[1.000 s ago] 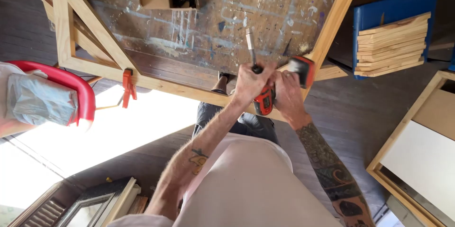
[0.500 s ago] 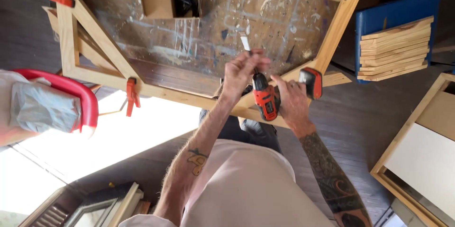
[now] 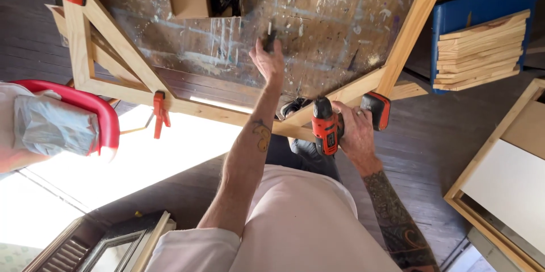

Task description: Assembling a wooden frame using spring clamps and a power drill

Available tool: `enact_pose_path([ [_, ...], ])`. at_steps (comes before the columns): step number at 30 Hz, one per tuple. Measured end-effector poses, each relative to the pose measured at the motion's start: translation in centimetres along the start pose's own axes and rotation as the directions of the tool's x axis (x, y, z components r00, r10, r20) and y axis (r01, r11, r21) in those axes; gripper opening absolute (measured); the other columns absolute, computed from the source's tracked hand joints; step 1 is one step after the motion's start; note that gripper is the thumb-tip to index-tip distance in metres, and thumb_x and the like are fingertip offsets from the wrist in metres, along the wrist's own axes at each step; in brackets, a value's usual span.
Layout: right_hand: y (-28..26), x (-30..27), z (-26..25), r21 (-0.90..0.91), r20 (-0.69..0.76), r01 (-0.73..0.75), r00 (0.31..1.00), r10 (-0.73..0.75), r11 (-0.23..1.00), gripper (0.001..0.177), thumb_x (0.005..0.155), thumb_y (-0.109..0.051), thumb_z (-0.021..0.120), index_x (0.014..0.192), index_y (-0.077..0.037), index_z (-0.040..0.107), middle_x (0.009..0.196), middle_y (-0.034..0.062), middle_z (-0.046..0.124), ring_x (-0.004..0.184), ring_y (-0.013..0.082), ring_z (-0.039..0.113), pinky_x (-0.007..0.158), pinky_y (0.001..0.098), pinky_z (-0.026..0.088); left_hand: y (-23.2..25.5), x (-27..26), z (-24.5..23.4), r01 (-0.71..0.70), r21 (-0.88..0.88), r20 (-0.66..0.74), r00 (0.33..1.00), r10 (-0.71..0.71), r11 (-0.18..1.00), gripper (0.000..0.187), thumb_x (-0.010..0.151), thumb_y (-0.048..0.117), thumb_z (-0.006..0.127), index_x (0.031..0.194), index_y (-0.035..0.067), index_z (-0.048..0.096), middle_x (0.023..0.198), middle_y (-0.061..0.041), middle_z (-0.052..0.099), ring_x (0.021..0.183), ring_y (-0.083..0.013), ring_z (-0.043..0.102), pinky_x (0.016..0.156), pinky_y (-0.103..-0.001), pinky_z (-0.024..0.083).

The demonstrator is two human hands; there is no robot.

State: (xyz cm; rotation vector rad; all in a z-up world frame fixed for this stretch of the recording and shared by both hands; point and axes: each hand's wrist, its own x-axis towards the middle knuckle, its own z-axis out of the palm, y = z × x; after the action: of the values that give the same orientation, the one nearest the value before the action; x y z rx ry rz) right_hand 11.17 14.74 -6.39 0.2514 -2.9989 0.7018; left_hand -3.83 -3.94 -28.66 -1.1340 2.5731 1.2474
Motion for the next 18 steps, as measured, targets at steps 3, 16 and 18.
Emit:
enact_pose_path([
  [3, 0.5, -0.1, 0.1, 0.045, 0.009, -0.026, 1.000, 0.026, 0.999, 0.049, 0.089, -0.009, 0.071, 0.138, -0.012, 0.064, 0.079, 0.0090, 0.066, 0.077, 0.0285, 0.065, 0.093, 0.0403, 0.048, 4.4, -3.4, -5.2, -0.118, -0.172, -0.033, 0.993, 0.114, 0.978, 0.078, 0.084, 0.050, 0.080, 0.147, 0.015, 0.052, 0.144, -0.023, 0.047, 0.136, -0.0495, 0.048, 0.116, -0.062, 0.040],
  [16, -0.6, 1.9, -2.7, 0.213, -0.209, 0.188, 0.967, -0.143, 0.959, 0.022, 0.097, -0.005, 0.060, 0.118, -0.005, 0.067, 0.083, 0.0043, 0.066, 0.078, 0.0269, 0.063, 0.089, 0.0427, 0.047, 16.6, -16.2, -21.2, -0.048, -0.655, 0.673, 0.417, 0.611, 0.754, 0.097, 0.074, 0.037, 0.093, 0.155, 0.017, 0.045, 0.145, -0.002, 0.061, 0.142, -0.0221, 0.052, 0.123, -0.043, 0.037],
  [18, -1.1, 2.3, -3.7, 0.288, -0.218, 0.198, 0.966, -0.137, 0.937, 0.031, 0.097, -0.002, 0.060, 0.127, -0.004, 0.067, 0.086, 0.0028, 0.069, 0.079, 0.0266, 0.065, 0.089, 0.0422, 0.047, 16.5, -13.8, -21.5, -0.014, -0.689, 0.681, 0.327, 0.655, 0.724, 0.109, 0.069, 0.032, 0.097, 0.161, 0.018, 0.041, 0.160, -0.005, 0.049, 0.149, -0.0253, 0.044, 0.127, -0.048, 0.033],
])
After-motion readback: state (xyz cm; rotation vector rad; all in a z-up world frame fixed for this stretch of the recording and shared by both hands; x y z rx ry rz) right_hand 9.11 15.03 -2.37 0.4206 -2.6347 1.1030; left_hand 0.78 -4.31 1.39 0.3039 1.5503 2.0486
